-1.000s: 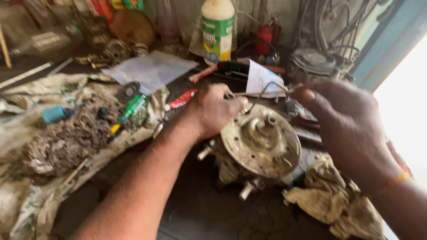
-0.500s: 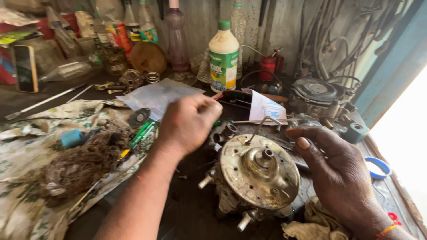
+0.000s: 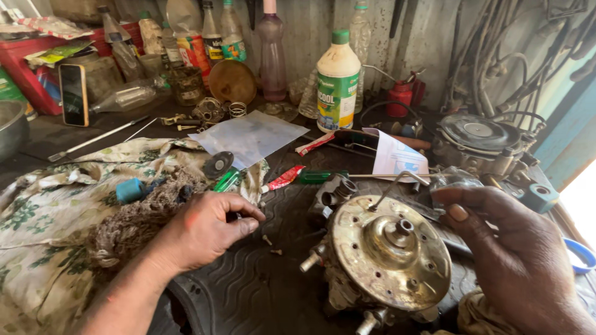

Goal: The person disassembles an automotive component on a workbench by removing small screws and internal pins using a hex key and by hand.

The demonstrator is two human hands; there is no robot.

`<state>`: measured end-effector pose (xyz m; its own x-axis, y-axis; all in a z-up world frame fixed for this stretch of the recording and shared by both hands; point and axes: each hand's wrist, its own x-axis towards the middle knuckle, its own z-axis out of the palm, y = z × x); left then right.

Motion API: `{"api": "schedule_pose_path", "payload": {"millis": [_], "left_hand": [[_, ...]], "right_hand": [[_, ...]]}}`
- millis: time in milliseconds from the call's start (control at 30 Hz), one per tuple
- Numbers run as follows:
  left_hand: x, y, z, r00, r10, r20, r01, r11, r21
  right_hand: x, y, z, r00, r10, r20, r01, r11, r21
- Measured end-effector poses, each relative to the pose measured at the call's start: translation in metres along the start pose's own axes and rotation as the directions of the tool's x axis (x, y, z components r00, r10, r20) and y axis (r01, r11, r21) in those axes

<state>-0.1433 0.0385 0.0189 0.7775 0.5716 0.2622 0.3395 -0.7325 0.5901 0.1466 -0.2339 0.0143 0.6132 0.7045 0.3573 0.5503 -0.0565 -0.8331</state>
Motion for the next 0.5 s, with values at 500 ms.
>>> {"api": "schedule_pose_path", "payload": {"millis": [500], "left_hand": [[-0.026, -0.035, -0.053, 0.889, -0.402, -0.218, 0.457, 0.785, 0.418]], "right_hand": [[0.005, 0.002, 0.001, 0.979, 0.186, -0.08, -0.195, 0.971, -0.136]]}}
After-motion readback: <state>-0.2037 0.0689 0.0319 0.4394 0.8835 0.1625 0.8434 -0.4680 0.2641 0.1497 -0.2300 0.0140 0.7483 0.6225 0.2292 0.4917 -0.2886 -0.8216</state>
